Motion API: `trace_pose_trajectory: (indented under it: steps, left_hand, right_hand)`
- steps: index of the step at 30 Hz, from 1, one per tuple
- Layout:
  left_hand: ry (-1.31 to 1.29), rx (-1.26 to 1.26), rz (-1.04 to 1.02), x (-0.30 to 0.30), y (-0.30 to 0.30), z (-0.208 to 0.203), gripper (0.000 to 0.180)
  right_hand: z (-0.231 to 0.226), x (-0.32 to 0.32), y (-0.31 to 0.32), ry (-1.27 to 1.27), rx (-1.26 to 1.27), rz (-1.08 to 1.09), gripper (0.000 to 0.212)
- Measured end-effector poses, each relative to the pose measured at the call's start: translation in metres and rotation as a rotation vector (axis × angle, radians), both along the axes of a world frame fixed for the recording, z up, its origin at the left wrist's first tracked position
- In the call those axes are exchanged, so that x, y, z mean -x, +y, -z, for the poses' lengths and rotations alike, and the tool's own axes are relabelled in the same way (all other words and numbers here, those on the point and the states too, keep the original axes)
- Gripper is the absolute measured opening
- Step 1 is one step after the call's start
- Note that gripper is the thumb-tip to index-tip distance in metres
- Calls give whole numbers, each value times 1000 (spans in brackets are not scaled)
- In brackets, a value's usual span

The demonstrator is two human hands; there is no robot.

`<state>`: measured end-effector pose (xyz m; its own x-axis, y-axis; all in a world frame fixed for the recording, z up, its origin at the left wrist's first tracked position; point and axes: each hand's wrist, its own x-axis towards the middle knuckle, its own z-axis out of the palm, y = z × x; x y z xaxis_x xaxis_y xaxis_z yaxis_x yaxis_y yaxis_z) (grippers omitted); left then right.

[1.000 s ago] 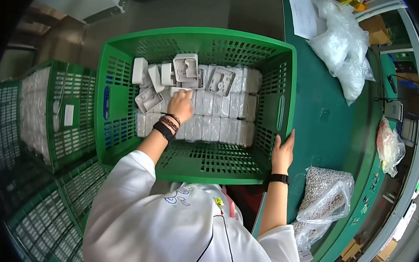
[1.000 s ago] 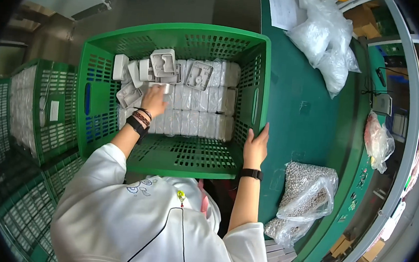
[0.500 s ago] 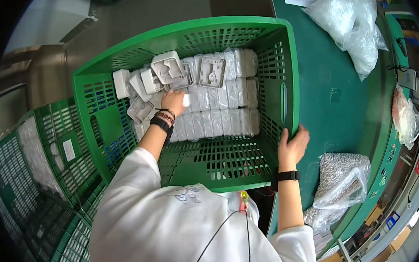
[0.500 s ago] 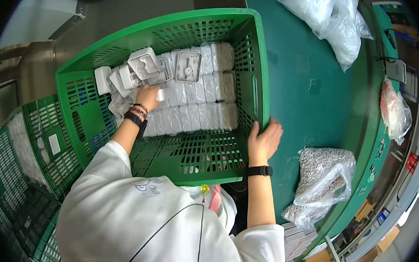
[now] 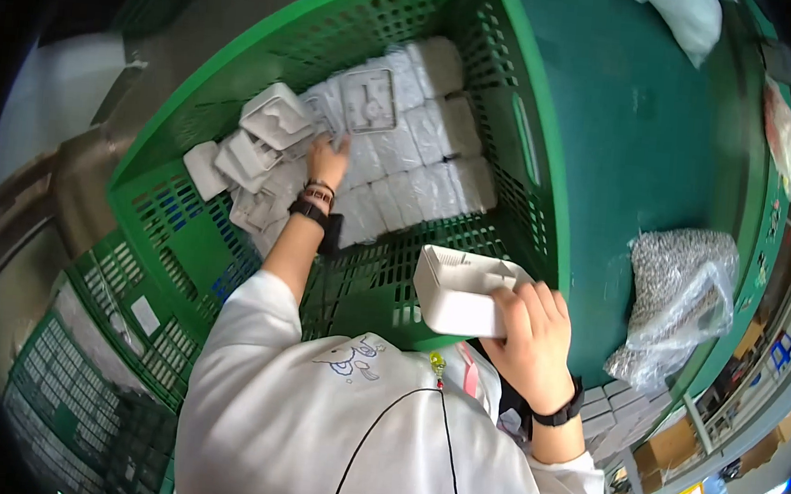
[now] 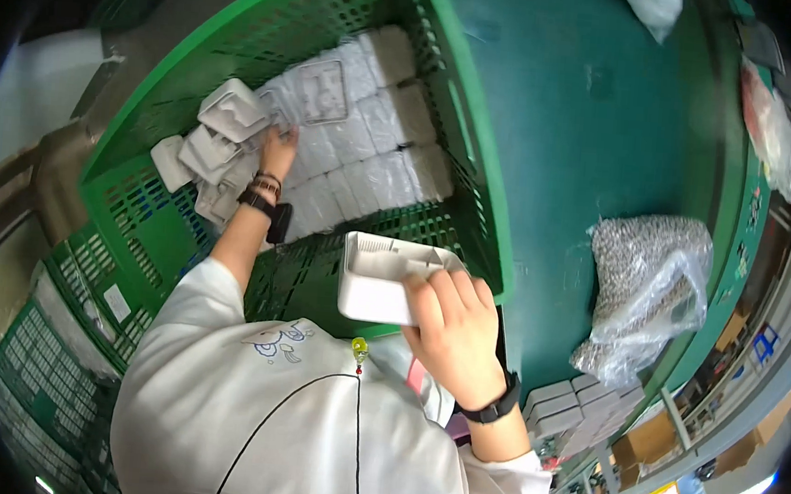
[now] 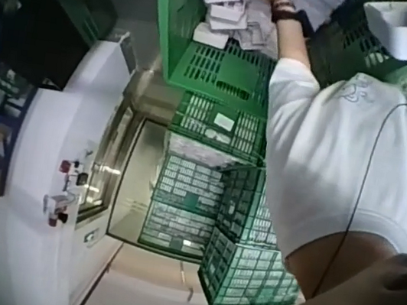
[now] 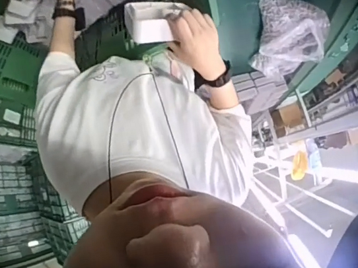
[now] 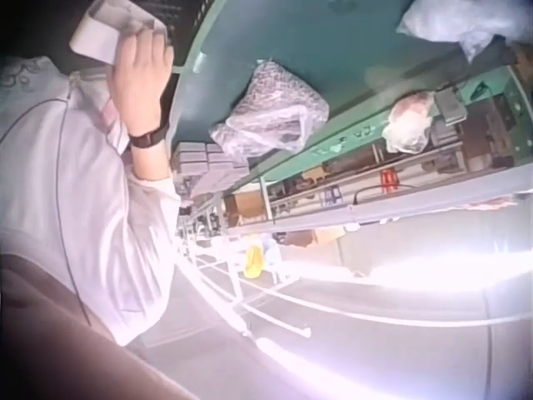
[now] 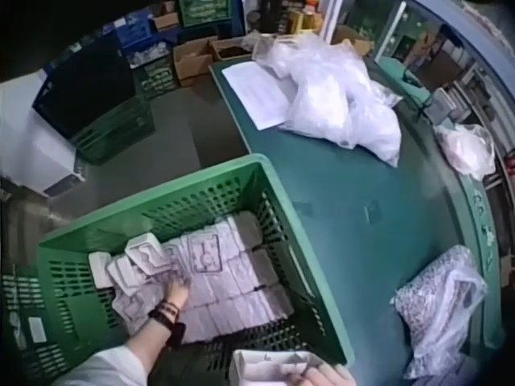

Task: The person picks up small white components from a bag and inserts them into plastic housings by hand. They then stack the completed housings together and place them into a green plastic crate.

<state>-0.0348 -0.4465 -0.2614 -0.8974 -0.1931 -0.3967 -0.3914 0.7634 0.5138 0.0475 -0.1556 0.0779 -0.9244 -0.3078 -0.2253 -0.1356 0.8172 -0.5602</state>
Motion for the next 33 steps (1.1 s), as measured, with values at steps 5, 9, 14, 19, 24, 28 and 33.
trace_pose_trajectory:
  steps: [5,9,14,19,24,28,33]
  left_hand:
    - [51,622,48,18,51,30,64]
    - [-190,597,-22,43,90,31,55]
    - [-398,1000,1341,44,26,115,26]
    - [-436,451,520,36,28,72,35]
    - [-521,-1,-102,9,7,51,34]
    - [-184,24,107,-5,13,-11,33]
    - [223,-332,-314,-36,110,-150,29]
  right_hand:
    - [-21,-70,29,-10,-101,312,44]
    - [-26,-112,35,-49,-194,485,41]
    - [-23,-159,52,317,-358,524,37]
    - [-25,-214,79,473,-570,603,29]
    - [-17,-285,114,458,-541,659,24]
    - [11,-348,136,637,-571,672,23]
    - [55,-399,165,752,-447,817,24]
